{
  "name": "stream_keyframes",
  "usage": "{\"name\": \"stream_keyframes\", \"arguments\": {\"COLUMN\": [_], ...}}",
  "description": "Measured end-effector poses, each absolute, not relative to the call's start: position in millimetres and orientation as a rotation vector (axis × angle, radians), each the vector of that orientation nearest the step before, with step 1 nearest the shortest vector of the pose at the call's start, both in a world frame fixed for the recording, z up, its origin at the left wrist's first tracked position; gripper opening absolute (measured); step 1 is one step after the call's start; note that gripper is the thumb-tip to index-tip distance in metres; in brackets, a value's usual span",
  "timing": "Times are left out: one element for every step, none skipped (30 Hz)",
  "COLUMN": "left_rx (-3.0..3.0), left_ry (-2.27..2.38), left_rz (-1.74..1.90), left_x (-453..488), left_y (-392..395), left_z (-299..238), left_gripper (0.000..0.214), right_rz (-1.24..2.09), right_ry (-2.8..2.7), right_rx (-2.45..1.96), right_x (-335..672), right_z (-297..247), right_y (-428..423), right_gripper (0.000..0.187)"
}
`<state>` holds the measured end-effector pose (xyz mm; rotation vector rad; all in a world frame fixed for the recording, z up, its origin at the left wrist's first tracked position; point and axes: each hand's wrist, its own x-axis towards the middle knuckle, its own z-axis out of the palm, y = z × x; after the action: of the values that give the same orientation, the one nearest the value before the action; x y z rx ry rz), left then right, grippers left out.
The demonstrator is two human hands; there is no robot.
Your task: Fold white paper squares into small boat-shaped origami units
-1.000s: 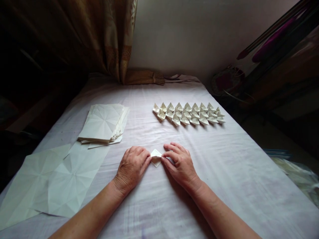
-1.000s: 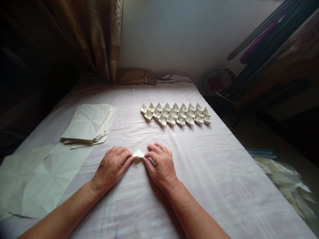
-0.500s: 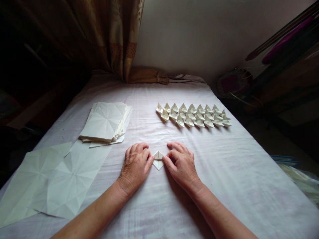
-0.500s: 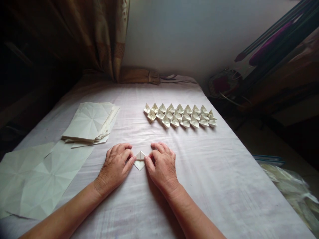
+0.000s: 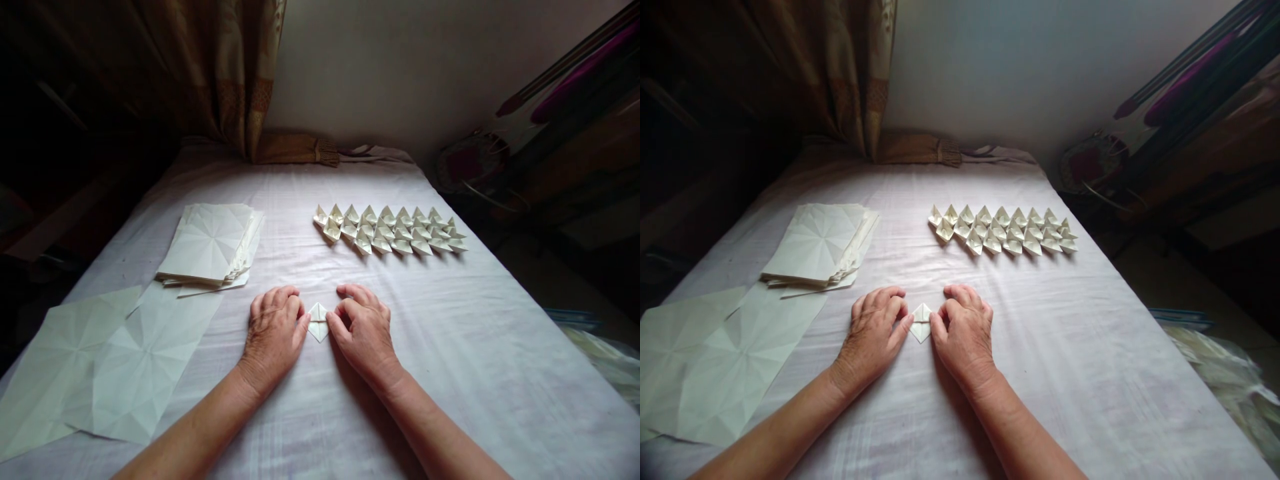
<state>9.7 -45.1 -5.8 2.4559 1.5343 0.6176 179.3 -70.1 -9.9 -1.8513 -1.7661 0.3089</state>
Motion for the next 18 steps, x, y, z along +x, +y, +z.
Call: {"name": "stream_keyframes", "arguments": {"left_rx": [2.459, 2.466, 2.475, 2.484, 2.492, 2.497, 2.497, 2.495, 2.492, 2.488, 2.481, 2.47, 2.457, 2.444, 2.432, 2.419, 2.406, 2.391], "left_ry": [1.517, 1.489, 1.453, 1.419, 1.393, 1.378, 1.373, 1.375, 1.378, 1.381, 1.384, 1.388, 1.391, 1.393, 1.395, 1.398, 1.403, 1.41], "left_rz": [0.633, 0.654, 0.677, 0.697, 0.711, 0.716, 0.713, 0.704, 0.69, 0.675, 0.661, 0.647, 0.636, 0.628, 0.625, 0.623, 0.621, 0.622], "left_x": [9.6, 9.4, 9.1, 8.7, 8.1, 7.6, 7.1, 6.6, 6.2, 5.8, 5.4, 5.1, 4.8, 4.7, 4.7, 4.9, 5.3, 6.0], "left_y": [-45.3, -45.4, -45.6, -45.7, -45.8, -45.9, -46.1, -46.4, -46.7, -46.9, -47.1, -47.1, -46.9, -46.6, -46.1, -45.5, -44.8, -44.2], "left_z": [-6.0, -6.5, -7.2, -8.1, -9.0, -9.9, -10.6, -11.0, -11.1, -10.8, -10.3, -9.6, -8.7, -7.8, -6.9, -6.1, -5.4, -4.8], "left_gripper": [0.006, 0.01, 0.016, 0.02, 0.023, 0.025, 0.026, 0.027, 0.029, 0.03, 0.031, 0.032, 0.033, 0.034, 0.033, 0.032, 0.031, 0.028], "right_rz": [0.303, 0.297, 0.29, 0.283, 0.278, 0.272, 0.267, 0.262, 0.258, 0.255, 0.252, 0.249, 0.246, 0.242, 0.24, 0.241, 0.246, 0.256], "right_ry": [-1.77, -1.773, -1.776, -1.78, -1.782, -1.784, -1.786, -1.788, -1.792, -1.796, -1.799, -1.801, -1.8, -1.796, -1.789, -1.782, -1.777, -1.774], "right_rx": [-1.851, -1.85, -1.846, -1.839, -1.831, -1.824, -1.817, -1.811, -1.805, -1.801, -1.802, -1.807, -1.818, -1.833, -1.85, -1.866, -1.879, -1.889], "right_x": [179.0, 178.8, 178.6, 178.5, 178.5, 178.7, 178.9, 179.1, 179.3, 179.4, 179.3, 178.8, 178.1, 177.0, 175.7, 174.2, 172.7, 171.3], "right_z": [-10.1, -10.2, -10.3, -10.4, -10.5, -10.7, -10.9, -11.1, -11.4, -11.7, -11.8, -11.9, -11.8, -11.5, -11.2, -10.7, -10.3, -9.8], "right_y": [-70.1, -70.1, -70.1, -70.2, -70.4, -70.7, -71.1, -71.5, -72.0, -72.4, -72.7, -73.0, -73.1, -73.0, -72.8, -72.5, -72.1, -71.6], "right_gripper": [0.017, 0.017, 0.016, 0.016, 0.016, 0.016, 0.016, 0.016, 0.015, 0.015, 0.015, 0.015, 0.016, 0.017, 0.019, 0.02, 0.019, 0.018]}}
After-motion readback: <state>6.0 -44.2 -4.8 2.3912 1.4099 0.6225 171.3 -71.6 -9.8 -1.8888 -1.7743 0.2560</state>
